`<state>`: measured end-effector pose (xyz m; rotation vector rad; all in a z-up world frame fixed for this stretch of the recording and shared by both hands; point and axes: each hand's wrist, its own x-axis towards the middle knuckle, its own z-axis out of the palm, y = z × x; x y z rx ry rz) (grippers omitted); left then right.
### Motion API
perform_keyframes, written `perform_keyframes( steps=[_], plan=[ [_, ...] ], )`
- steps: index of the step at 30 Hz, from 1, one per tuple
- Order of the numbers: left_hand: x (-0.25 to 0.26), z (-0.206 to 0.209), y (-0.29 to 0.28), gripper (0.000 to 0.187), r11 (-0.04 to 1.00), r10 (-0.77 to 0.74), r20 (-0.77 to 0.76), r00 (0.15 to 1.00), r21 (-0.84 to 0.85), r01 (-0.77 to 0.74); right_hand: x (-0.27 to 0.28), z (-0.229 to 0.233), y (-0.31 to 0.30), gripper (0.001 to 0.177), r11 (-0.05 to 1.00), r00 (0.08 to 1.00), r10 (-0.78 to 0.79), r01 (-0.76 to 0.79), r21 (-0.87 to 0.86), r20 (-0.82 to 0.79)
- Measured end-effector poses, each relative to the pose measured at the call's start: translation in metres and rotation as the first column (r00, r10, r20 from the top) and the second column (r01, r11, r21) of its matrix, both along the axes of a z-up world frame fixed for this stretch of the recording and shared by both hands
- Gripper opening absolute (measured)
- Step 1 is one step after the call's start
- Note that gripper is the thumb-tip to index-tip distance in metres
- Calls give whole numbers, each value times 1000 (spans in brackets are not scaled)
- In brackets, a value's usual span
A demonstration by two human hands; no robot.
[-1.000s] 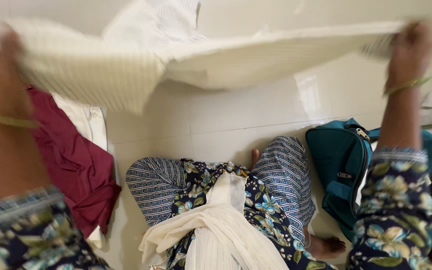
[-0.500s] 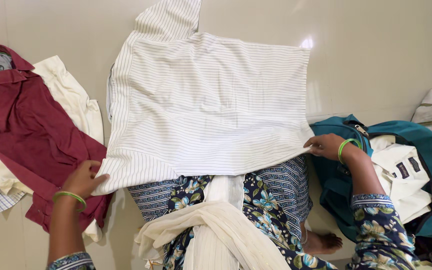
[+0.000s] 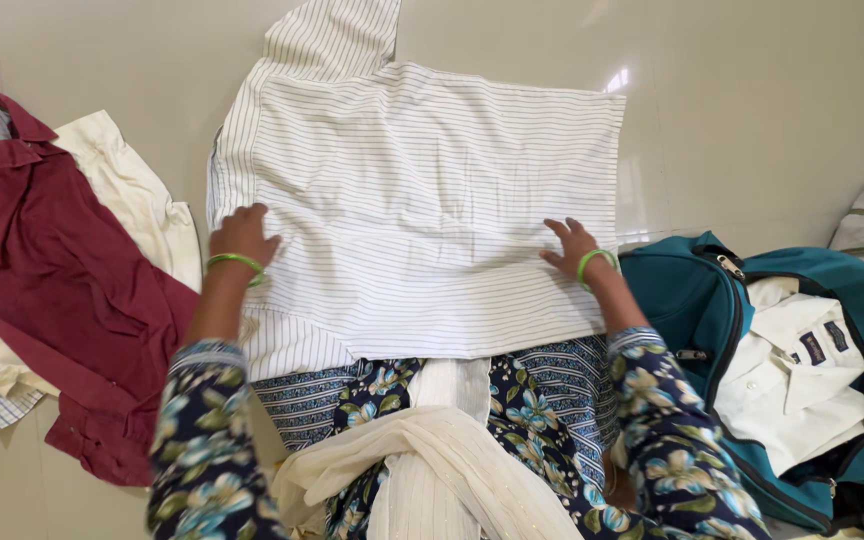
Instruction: The person sits on the floor and folds a white shirt with thin vertical stripes. They first button the shirt, then lay it flat, fold the sleeves inward, and fold the body into a compact rectangle.
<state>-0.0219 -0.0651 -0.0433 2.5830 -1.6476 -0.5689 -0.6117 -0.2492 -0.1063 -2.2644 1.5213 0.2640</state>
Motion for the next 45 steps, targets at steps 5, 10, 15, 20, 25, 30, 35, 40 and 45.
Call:
perform_keyframes(
  steps=[5,10,15,20,25,30,35,40,45],
  plan=[
    [-20,-52,-43,104,974,-180,137,974,160,158,33,-31,-3,123,987,971,-78,107,118,-227],
    [-20,-67,-59,129,914,-96,53,994,401,67,53,-24,-20,139,988,959,-18,61,142,-284],
    [-1,-74,-58,136,932,-9,-15,1000,363,14,70,-22,-56,150,996,944,42,-15,83,-328],
    [14,-79,-77,139,926,57,-15,998,374,-47,105,5,-94,144,974,943,-108,164,159,-313],
    [34,-81,-108,136,925,89,15,996,369,-88,124,12,-130,146,981,946,-92,139,135,-311],
    [33,-77,-143,130,934,100,24,995,343,-102,108,-14,-164,146,978,943,-107,157,138,-317],
    [22,-70,-134,121,979,74,116,990,181,-94,76,-25,-181,153,997,966,-77,82,13,-248],
    [34,-92,-69,110,947,139,151,979,-308,-87,70,8,-151,140,944,925,-323,330,2,-199],
    [48,-136,-17,84,637,548,-201,812,-529,-561,82,-26,-82,120,931,984,-151,109,-348,-96]
  ],
)
